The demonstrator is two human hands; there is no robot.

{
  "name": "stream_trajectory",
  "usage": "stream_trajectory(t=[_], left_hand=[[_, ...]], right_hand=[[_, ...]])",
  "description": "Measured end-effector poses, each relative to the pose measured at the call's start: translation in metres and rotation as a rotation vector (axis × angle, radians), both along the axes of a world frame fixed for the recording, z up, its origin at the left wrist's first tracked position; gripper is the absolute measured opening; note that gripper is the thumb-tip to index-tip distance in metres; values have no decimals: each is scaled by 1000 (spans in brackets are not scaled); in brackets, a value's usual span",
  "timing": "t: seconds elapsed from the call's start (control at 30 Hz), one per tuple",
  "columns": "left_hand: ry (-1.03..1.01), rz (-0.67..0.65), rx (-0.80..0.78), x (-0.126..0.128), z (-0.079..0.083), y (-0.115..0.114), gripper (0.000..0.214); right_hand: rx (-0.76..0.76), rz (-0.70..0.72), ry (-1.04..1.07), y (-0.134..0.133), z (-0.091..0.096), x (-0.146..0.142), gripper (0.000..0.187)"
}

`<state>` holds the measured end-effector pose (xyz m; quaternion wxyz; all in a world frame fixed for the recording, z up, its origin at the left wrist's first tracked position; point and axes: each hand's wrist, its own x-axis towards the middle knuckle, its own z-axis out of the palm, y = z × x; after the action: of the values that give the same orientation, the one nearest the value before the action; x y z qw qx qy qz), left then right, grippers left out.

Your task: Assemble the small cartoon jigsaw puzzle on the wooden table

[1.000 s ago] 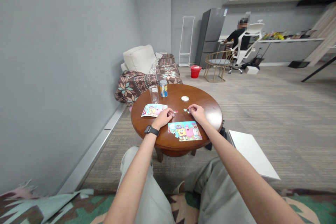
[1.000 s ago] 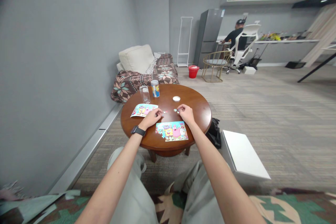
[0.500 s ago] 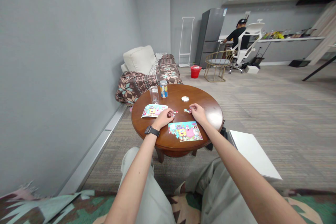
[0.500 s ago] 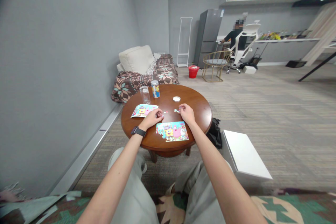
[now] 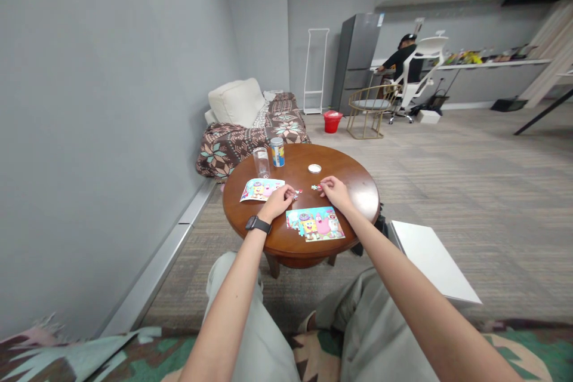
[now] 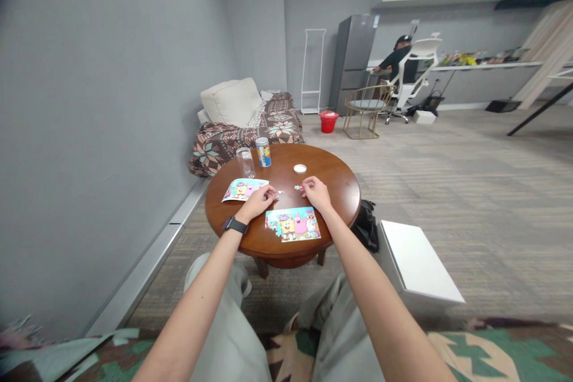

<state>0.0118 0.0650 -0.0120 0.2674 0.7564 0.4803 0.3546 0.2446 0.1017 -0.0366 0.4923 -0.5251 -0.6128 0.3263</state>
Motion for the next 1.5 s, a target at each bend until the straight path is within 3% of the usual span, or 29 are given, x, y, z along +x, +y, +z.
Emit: stream_trajectory(t=[0.23, 0.67, 0.87, 1.07, 1.27, 1.5], left_hand=[[31, -17, 12, -1, 0, 0, 13], [27, -21, 31, -1, 1, 0, 15], [24, -27, 37, 0, 1, 0, 8], [28, 11, 9, -1, 1, 0, 7], [25, -32, 27, -1, 1, 1, 9], [45, -32, 44, -1, 0, 2, 10]], right_hand=[[7, -9, -42, -4, 6, -1, 7], [-3, -21, -74, -7, 8, 1, 25], [-22, 13, -46, -3, 4, 0, 15], [6, 3, -39, -3, 4, -1, 16], [44, -60, -118, -3, 4, 2, 28], [121, -79, -183, -6, 8, 2, 21]])
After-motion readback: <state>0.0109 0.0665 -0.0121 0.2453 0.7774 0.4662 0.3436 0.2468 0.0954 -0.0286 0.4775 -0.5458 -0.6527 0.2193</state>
